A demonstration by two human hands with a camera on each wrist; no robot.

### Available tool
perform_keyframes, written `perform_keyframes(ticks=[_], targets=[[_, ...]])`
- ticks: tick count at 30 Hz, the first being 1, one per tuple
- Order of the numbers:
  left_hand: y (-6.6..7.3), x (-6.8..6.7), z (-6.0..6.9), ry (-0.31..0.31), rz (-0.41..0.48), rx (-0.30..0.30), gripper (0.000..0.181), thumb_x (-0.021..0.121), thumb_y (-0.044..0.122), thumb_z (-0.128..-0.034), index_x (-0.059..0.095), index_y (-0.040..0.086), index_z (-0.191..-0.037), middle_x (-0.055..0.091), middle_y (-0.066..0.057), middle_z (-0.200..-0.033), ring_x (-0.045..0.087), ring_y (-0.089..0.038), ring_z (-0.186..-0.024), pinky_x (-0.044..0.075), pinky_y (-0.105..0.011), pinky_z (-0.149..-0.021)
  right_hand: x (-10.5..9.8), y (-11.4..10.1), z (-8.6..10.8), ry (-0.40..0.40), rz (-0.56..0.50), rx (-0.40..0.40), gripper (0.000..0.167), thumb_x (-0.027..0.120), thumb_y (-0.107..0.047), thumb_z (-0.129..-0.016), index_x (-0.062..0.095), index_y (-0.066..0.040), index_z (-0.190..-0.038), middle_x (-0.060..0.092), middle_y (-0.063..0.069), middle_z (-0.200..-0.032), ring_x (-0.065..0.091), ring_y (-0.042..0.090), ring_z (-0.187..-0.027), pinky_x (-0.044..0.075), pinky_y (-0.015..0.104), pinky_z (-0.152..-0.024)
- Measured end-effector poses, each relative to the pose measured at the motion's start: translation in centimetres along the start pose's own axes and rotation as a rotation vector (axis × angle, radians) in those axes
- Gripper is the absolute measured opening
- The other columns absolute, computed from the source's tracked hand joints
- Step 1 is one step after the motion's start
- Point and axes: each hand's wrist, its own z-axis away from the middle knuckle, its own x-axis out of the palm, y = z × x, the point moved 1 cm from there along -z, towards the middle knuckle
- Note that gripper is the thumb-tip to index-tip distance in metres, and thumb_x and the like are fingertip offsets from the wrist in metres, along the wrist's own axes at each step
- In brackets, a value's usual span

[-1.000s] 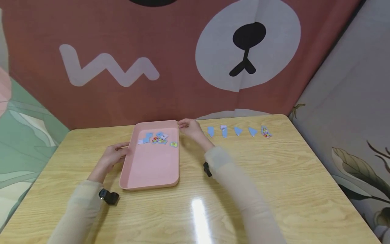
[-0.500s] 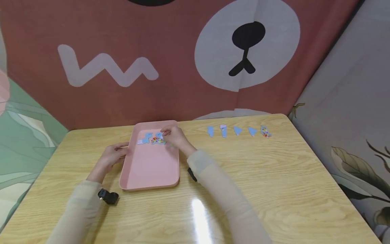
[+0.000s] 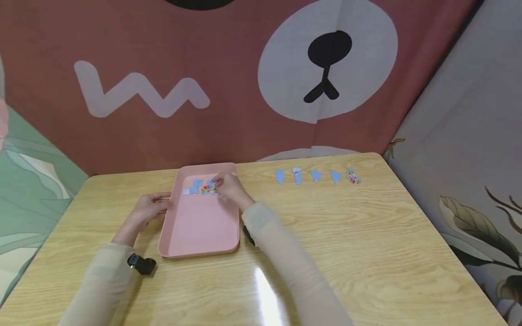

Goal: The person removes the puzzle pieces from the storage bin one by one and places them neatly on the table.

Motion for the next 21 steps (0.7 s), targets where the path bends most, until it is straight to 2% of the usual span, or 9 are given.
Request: perform_keyframes(ticks=[7, 11, 17, 21], targets=[[0.1, 0.0, 0.1, -0.008, 0.018, 0.021, 0.049, 0.050, 0.011, -0.0964, 0.040, -0.004, -0.142, 0.049, -0.029, -0.138, 0.062, -0.006, -0.090, 0.057, -0.022, -0.078, 0.4, 0.2, -0.3, 0.004, -0.007, 0.031, 0.035, 0.051, 0.012, -0.083, 0.064, 0.006, -0.115, 0.067, 0.020, -0.109, 0.061, 0.028, -0.103, 0.053, 0.022, -0.076], [0.0, 0.0, 0.1, -0.008, 0.020, 0.020, 0.050, 0.051, 0.012, -0.0963, 0.040, -0.004, -0.142, 0.048, -0.029, -0.138, 0.062, -0.004, -0.089, 0.057, -0.020, -0.077, 0.8, 0.3, -0.5, 0.001, -0.013, 0.042, 0.036, 0.049, 0.013, -0.083, 0.065, 0.006, -0.114, 0.067, 0.019, -0.107, 0.062, 0.028, -0.102, 0.052, 0.021, -0.075], [-0.1, 0.1, 0.1, -0.005, 0.018, 0.013, 0.050, 0.051, 0.013, -0.0969, 0.039, -0.003, -0.143, 0.048, -0.029, -0.139, 0.063, -0.008, -0.093, 0.057, -0.022, -0.079, 1.4, 0.4, -0.8, -0.011, 0.018, 0.053, 0.030, 0.051, 0.010, -0.086, 0.067, 0.003, -0.111, 0.068, 0.017, -0.107, 0.063, 0.026, -0.102, 0.054, 0.025, -0.081], [-0.1, 0.0, 0.1, -0.008, 0.019, 0.010, 0.050, 0.051, 0.013, -0.0973, 0.039, -0.002, -0.143, 0.048, -0.029, -0.139, 0.063, -0.008, -0.093, 0.057, -0.022, -0.080, 1.7, 0.5, -0.9, -0.009, 0.083, 0.055, 0.029, 0.052, 0.009, -0.087, 0.067, 0.000, -0.110, 0.068, 0.014, -0.109, 0.062, 0.025, -0.104, 0.054, 0.028, -0.087]])
